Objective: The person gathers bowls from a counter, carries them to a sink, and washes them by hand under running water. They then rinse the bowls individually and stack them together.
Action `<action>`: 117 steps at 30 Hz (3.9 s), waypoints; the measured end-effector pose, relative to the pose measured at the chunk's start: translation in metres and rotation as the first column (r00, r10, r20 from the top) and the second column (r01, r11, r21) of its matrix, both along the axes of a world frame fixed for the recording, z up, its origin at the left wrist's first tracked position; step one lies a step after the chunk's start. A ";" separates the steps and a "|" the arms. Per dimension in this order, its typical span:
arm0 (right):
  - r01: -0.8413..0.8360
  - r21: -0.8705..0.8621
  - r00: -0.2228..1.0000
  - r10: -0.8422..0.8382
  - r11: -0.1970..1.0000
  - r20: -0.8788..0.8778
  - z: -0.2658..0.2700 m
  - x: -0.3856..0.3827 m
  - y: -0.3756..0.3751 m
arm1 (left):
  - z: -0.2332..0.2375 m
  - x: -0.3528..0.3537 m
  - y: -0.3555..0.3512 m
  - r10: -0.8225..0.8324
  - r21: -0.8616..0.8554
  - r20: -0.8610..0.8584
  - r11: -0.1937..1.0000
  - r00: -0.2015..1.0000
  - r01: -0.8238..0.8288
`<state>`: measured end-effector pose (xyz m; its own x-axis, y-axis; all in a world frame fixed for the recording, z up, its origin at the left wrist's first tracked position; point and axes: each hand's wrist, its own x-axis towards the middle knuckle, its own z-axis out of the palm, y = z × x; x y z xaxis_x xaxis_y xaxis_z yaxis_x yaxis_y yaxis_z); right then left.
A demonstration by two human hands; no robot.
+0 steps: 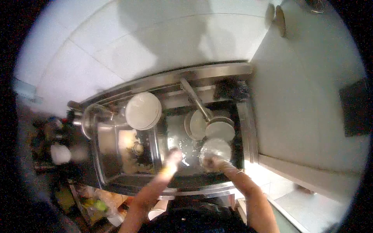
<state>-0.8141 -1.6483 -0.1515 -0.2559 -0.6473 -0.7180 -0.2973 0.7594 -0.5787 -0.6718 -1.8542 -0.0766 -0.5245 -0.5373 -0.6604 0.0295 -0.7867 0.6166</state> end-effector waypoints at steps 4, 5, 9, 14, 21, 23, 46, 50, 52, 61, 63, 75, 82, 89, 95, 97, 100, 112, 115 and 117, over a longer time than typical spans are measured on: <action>-0.053 0.302 0.888 0.184 0.952 -0.422 0.049 -0.028 -0.001 | -0.062 -0.002 0.075 -0.549 0.272 0.400 0.836 0.734 0.477; 0.086 0.209 0.835 0.044 0.974 -0.548 0.022 -0.029 0.006 | -0.070 -0.005 0.083 -0.603 0.354 0.360 0.794 0.712 0.494; 0.801 -0.252 0.502 -0.838 0.544 -0.213 -0.027 -0.017 -0.030 | -0.116 -0.025 0.113 -0.341 0.605 0.235 0.784 0.910 0.138; 0.089 -0.057 0.986 -0.096 0.994 -0.138 -0.021 0.008 -0.033 | -0.183 -0.032 0.131 0.145 0.390 0.059 0.907 0.988 -0.156; 0.244 0.192 0.877 -0.132 0.951 -0.463 0.042 -0.027 0.008 | -0.119 -0.038 0.098 -0.046 -0.467 0.768 0.643 0.639 0.608; 0.506 0.000 0.793 -0.465 0.862 -0.393 0.033 -0.034 0.016 | -0.100 -0.045 0.091 0.028 -0.459 0.869 0.423 0.495 0.781; 0.156 0.014 0.907 -0.137 0.988 -0.399 -0.073 0.019 -0.018 | 0.113 -0.015 -0.143 0.274 -0.733 0.072 0.666 0.959 -0.136; -0.372 0.030 0.848 0.353 0.928 -0.395 0.021 0.003 -0.038 | 0.159 -0.034 -0.161 0.267 -0.513 0.232 0.851 0.935 -0.115; -0.209 0.184 0.956 0.240 0.961 -0.169 -0.026 0.002 -0.025 | 0.147 -0.033 -0.178 0.208 -0.488 0.262 0.871 0.942 -0.056; -0.039 0.309 0.413 0.297 0.950 -0.861 -0.115 -0.005 -0.032 | 0.077 -0.012 -0.134 0.478 -0.423 -0.070 0.780 0.875 -0.460; -0.181 0.338 0.400 0.383 0.924 -0.833 -0.121 0.010 -0.040 | 0.024 0.010 -0.077 0.064 -0.577 -0.179 0.802 0.982 -0.157; 0.173 -0.138 0.790 -0.221 0.975 -0.573 -0.003 -0.013 -0.030 | -0.195 0.022 0.086 -0.267 -0.395 0.816 0.390 0.513 0.832; 0.245 -0.021 0.954 -0.238 0.969 0.181 -0.033 0.031 -0.067 | -0.198 0.025 0.092 -0.048 -0.128 -0.217 0.992 0.975 0.020; -0.471 0.330 0.871 0.491 0.818 0.026 0.045 0.003 -0.044 | -0.114 0.027 0.056 -0.349 -0.532 0.690 0.349 0.633 0.772; -0.223 0.319 0.898 0.321 0.921 -0.301 0.034 -0.008 -0.014 | 0.058 0.007 0.013 -0.089 -0.693 0.691 -0.361 0.717 0.624; -0.130 0.216 0.899 0.207 0.968 -0.385 0.027 -0.007 -0.010 | 0.089 0.004 -0.003 -0.062 -0.793 0.562 -0.324 0.825 0.516; 0.080 0.096 0.897 -0.030 0.992 -0.441 0.027 -0.005 -0.015 | 0.122 0.011 -0.023 0.011 -0.898 0.434 -0.075 0.901 0.434; 0.129 -0.558 0.694 -0.477 0.820 -0.539 0.029 0.052 -0.054 | 0.197 -0.019 -0.155 0.269 -0.493 0.155 0.855 0.950 -0.161; 0.220 -0.642 0.705 -0.575 0.734 -0.415 0.051 0.051 -0.064 | 0.177 -0.018 -0.183 0.192 -0.487 0.155 0.868 0.969 -0.094; 0.358 -0.650 0.725 -0.638 0.671 -0.259 0.055 0.050 -0.071 | 0.169 -0.017 -0.195 0.079 -0.497 0.136 0.868 0.988 -0.001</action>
<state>-0.7645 -1.7193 -0.0962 -0.8400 -0.5420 -0.0262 -0.2841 0.4804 -0.8298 -0.6891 -2.0494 0.0921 -0.4131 -0.8320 -0.3703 -0.0669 -0.3777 0.9235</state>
